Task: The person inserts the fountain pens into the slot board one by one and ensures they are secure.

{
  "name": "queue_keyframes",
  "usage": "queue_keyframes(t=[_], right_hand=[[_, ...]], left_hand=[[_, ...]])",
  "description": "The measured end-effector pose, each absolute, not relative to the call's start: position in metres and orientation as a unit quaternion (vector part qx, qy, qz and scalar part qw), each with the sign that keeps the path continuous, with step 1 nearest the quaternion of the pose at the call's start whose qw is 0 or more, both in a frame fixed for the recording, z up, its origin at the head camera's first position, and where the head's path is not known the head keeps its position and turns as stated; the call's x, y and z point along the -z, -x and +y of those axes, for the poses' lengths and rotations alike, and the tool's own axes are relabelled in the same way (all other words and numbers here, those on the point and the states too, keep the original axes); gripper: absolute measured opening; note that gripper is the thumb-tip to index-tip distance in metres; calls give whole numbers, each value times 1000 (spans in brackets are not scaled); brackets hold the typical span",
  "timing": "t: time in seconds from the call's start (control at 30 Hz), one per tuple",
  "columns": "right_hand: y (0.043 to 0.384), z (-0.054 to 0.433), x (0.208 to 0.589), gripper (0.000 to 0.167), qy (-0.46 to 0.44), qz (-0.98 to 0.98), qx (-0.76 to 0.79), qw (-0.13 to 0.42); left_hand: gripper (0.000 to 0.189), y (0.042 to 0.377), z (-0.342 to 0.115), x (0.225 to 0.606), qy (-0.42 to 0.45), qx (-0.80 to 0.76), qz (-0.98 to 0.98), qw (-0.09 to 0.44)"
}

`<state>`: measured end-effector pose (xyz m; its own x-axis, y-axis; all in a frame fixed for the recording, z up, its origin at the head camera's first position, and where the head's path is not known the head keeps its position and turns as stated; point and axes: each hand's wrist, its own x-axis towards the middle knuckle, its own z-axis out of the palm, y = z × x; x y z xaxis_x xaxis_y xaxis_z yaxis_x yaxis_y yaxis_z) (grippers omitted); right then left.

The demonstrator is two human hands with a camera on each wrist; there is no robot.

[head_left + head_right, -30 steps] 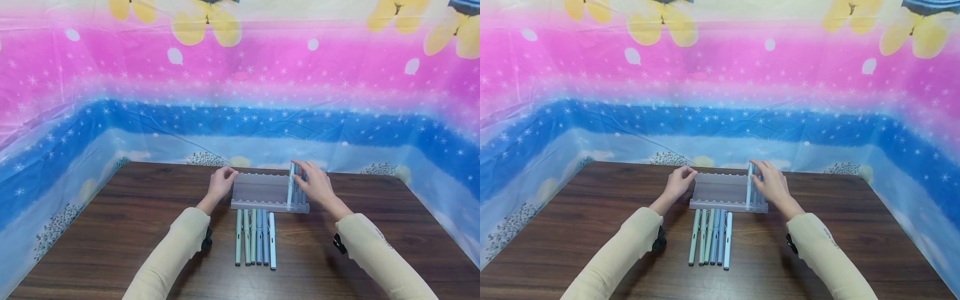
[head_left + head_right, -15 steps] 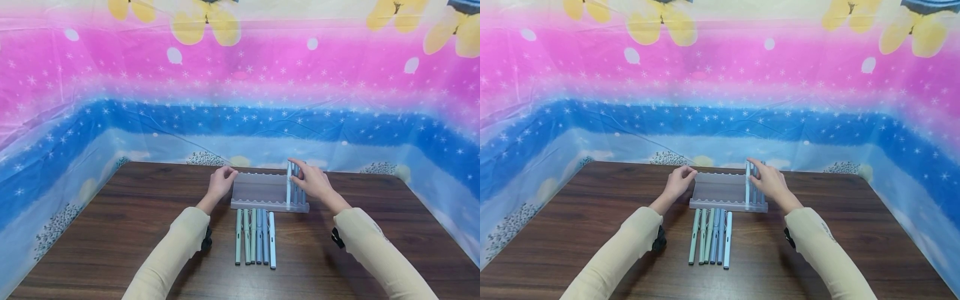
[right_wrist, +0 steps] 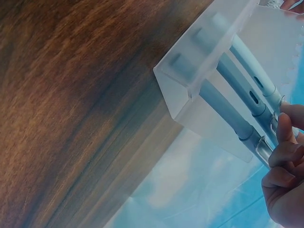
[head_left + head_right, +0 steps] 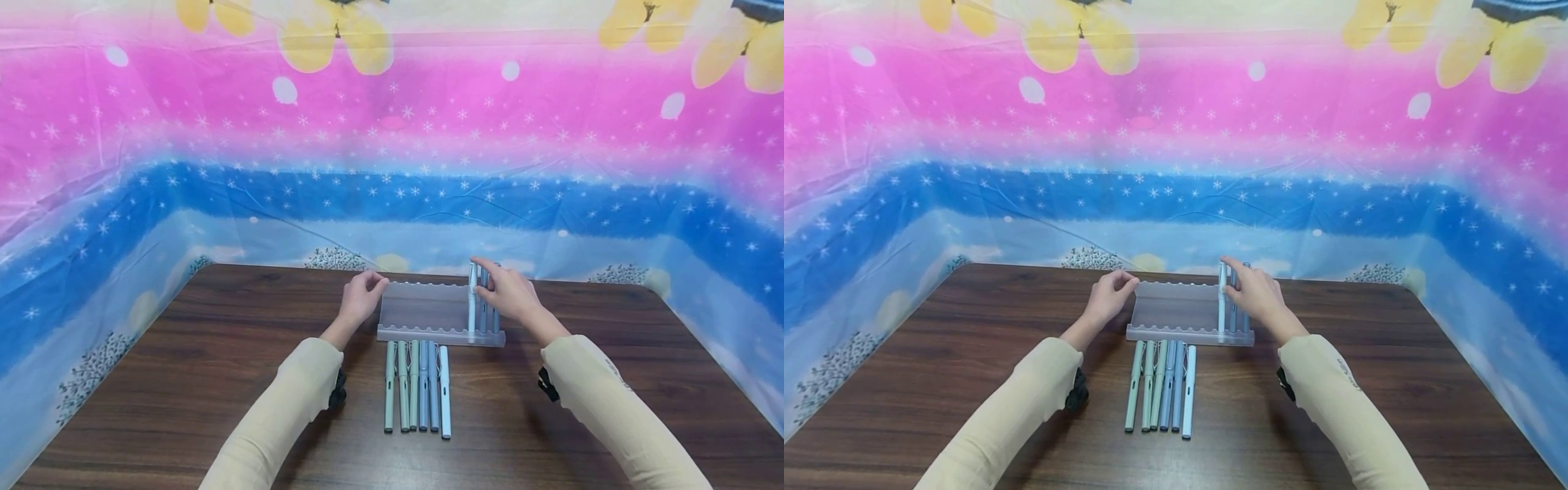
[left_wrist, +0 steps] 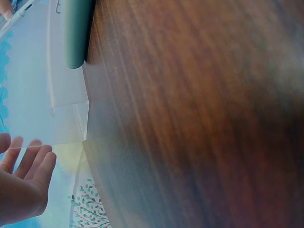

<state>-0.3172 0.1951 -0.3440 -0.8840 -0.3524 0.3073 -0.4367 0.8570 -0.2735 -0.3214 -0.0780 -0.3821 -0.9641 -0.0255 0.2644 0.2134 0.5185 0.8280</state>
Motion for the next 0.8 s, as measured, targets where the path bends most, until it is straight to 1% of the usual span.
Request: queue_keyframes(t=[0.2,0.47,0.63,0.8], right_hand=[[317,194,343,55,-202,-957,-168,124],[315,193,342,57,-200,-957,-166,126],[313,196,343,56,-201,-951,-182,152],[310,198,346,51,-211,-939,-198,187]], left_hand=[[19,322,-78,382,59,487,-862,128],[19,321,-79,383,58,492,-860,122],[19,321,-78,382,59,492,-860,121],[19,322,-79,383,60,493,-860,122]])
